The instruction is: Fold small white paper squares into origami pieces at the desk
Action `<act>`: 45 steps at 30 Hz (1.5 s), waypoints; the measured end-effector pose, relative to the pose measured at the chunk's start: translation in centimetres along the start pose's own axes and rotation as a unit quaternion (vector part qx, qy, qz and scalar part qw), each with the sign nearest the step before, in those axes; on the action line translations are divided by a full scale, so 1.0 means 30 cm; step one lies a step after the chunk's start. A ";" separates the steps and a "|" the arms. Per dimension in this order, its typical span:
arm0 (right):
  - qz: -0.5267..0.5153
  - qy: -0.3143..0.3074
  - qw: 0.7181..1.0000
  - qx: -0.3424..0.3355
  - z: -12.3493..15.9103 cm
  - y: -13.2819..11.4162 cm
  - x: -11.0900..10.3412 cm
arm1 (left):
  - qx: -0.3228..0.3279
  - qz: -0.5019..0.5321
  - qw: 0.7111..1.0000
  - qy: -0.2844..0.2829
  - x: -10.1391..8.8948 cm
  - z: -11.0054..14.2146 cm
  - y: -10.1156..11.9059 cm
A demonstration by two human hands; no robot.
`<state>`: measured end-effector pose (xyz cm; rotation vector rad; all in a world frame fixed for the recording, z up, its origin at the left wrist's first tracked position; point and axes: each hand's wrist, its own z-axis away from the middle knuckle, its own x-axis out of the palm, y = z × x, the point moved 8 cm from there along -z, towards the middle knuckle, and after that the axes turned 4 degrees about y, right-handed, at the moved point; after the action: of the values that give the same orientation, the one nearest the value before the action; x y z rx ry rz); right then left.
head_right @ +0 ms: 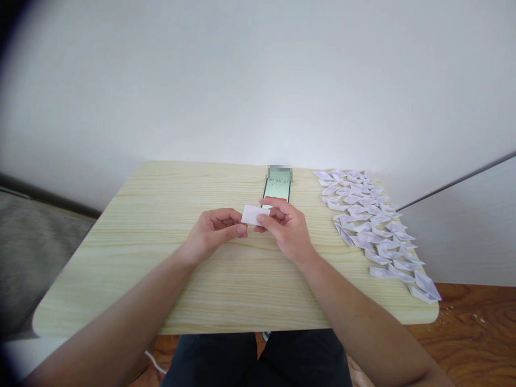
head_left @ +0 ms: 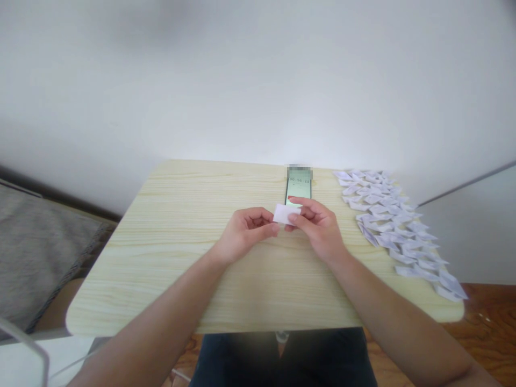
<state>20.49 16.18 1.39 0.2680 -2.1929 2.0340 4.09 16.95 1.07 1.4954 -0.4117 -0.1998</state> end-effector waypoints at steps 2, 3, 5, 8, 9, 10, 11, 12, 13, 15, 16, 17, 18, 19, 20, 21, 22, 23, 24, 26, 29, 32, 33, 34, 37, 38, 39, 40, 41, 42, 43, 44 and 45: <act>0.004 -0.006 1.000 0.015 0.001 0.009 0.007 | 0.017 -0.004 1.000 0.010 -0.003 0.000 0.006; 0.006 -0.011 1.000 0.023 0.002 0.015 0.011 | 0.025 -0.009 0.999 0.020 -0.008 0.000 0.008; 0.009 -0.023 0.999 0.039 0.005 0.027 0.021 | 0.039 -0.023 0.998 0.048 -0.025 0.000 0.010; 0.017 -0.037 0.997 0.059 0.011 0.041 0.032 | 0.052 -0.052 0.994 0.079 -0.043 0.002 0.007; 0.022 -0.040 0.997 0.063 0.012 0.043 0.034 | 0.055 -0.063 0.993 0.083 -0.046 0.003 0.006; 0.026 -0.042 0.997 0.065 0.014 0.044 0.035 | 0.058 -0.073 0.992 0.086 -0.048 0.004 0.005; 0.027 -0.044 0.997 0.065 0.015 0.043 0.036 | 0.061 -0.082 0.991 0.089 -0.049 0.005 0.006; 0.026 -0.045 0.996 0.065 0.015 0.043 0.037 | 0.063 -0.088 0.990 0.091 -0.050 0.006 0.006; 0.025 -0.046 0.996 0.067 0.016 0.044 0.038 | 0.066 -0.091 0.989 0.092 -0.050 0.007 0.008; 0.021 -0.051 0.996 0.073 0.017 0.049 0.040 | 0.068 -0.095 0.989 0.092 -0.049 0.008 0.010; 0.020 -0.055 0.995 0.076 0.018 0.053 0.042 | 0.068 -0.096 0.989 0.092 -0.048 0.009 0.012; 0.018 -0.060 0.995 0.079 0.019 0.056 0.044 | 0.068 -0.098 0.989 0.092 -0.048 0.010 0.014; 0.018 -0.064 0.995 0.079 0.019 0.057 0.046 | 0.067 -0.100 0.989 0.091 -0.047 0.010 0.015; 0.019 -0.068 0.995 0.077 0.019 0.056 0.048 | 0.065 -0.102 0.989 0.088 -0.046 0.011 0.016; 0.024 -0.070 0.995 0.070 0.018 0.052 0.049 | 0.063 -0.104 0.989 0.084 -0.043 0.011 0.016; 0.033 -0.069 0.995 0.059 0.017 0.044 0.048 | 0.061 -0.108 0.989 0.078 -0.041 0.011 0.017; 0.048 -0.066 0.996 0.047 0.016 0.035 0.047 | 0.059 -0.112 0.989 0.073 -0.038 0.011 0.016; 0.065 -0.061 0.995 0.033 0.015 0.025 0.045 | 0.057 -0.117 0.989 0.068 -0.035 0.011 0.016; 0.082 -0.055 0.995 0.022 0.014 0.016 0.043 | 0.056 -0.121 0.989 0.065 -0.034 0.011 0.015; 0.109 -0.042 0.993 0.011 0.014 0.003 0.038 | 0.052 -0.127 0.989 0.062 -0.032 0.011 0.012; 0.125 -0.033 0.992 0.017 0.014 0.002 0.035 | 0.050 -0.134 0.988 0.063 -0.031 0.011 0.010; 0.132 -0.035 0.990 0.025 0.015 0.009 0.035 | 0.050 -0.142 0.987 0.063 -0.029 0.012 0.013; 0.134 -0.035 0.990 0.026 0.015 0.011 0.034 | 0.049 -0.143 0.986 0.064 -0.028 0.012 0.014; 0.135 -0.035 0.990 0.025 0.015 0.012 0.033 | 0.048 -0.143 0.987 0.064 -0.028 0.012 0.015; 0.132 -0.035 0.990 0.021 0.013 0.011 0.030 | 0.048 -0.138 0.987 0.061 -0.026 0.012 0.020; 0.129 -0.036 0.991 0.020 0.013 0.010 0.029 | 0.048 -0.137 0.988 0.060 -0.024 0.011 0.021; 0.127 -0.037 0.991 0.018 0.012 0.009 0.028 | 0.047 -0.136 0.988 0.058 -0.023 0.011 0.020; 0.126 -0.039 0.991 0.018 0.012 0.008 0.027 | 0.046 -0.135 0.988 0.056 -0.022 0.010 0.019; 0.124 -0.041 0.991 0.018 0.012 0.008 0.027 | 0.045 -0.135 0.988 0.054 -0.021 0.010 0.017; 0.122 -0.042 0.992 0.018 0.012 0.008 0.027 | 0.044 -0.134 0.989 0.052 -0.021 0.009 0.015; 0.119 -0.044 0.992 0.019 0.012 0.008 0.027 | 0.044 -0.134 0.989 0.050 -0.020 0.009 0.014; 0.116 -0.045 0.992 0.020 0.012 0.009 0.028 | 0.046 -0.133 0.989 0.047 -0.020 0.008 0.013; 0.115 -0.047 0.992 0.023 0.013 0.010 0.028 | 0.048 -0.133 0.989 0.044 -0.020 0.007 0.014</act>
<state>19.60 15.79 1.27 0.1225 -2.3314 2.2341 3.42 17.00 1.39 1.6468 -0.1520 -0.3263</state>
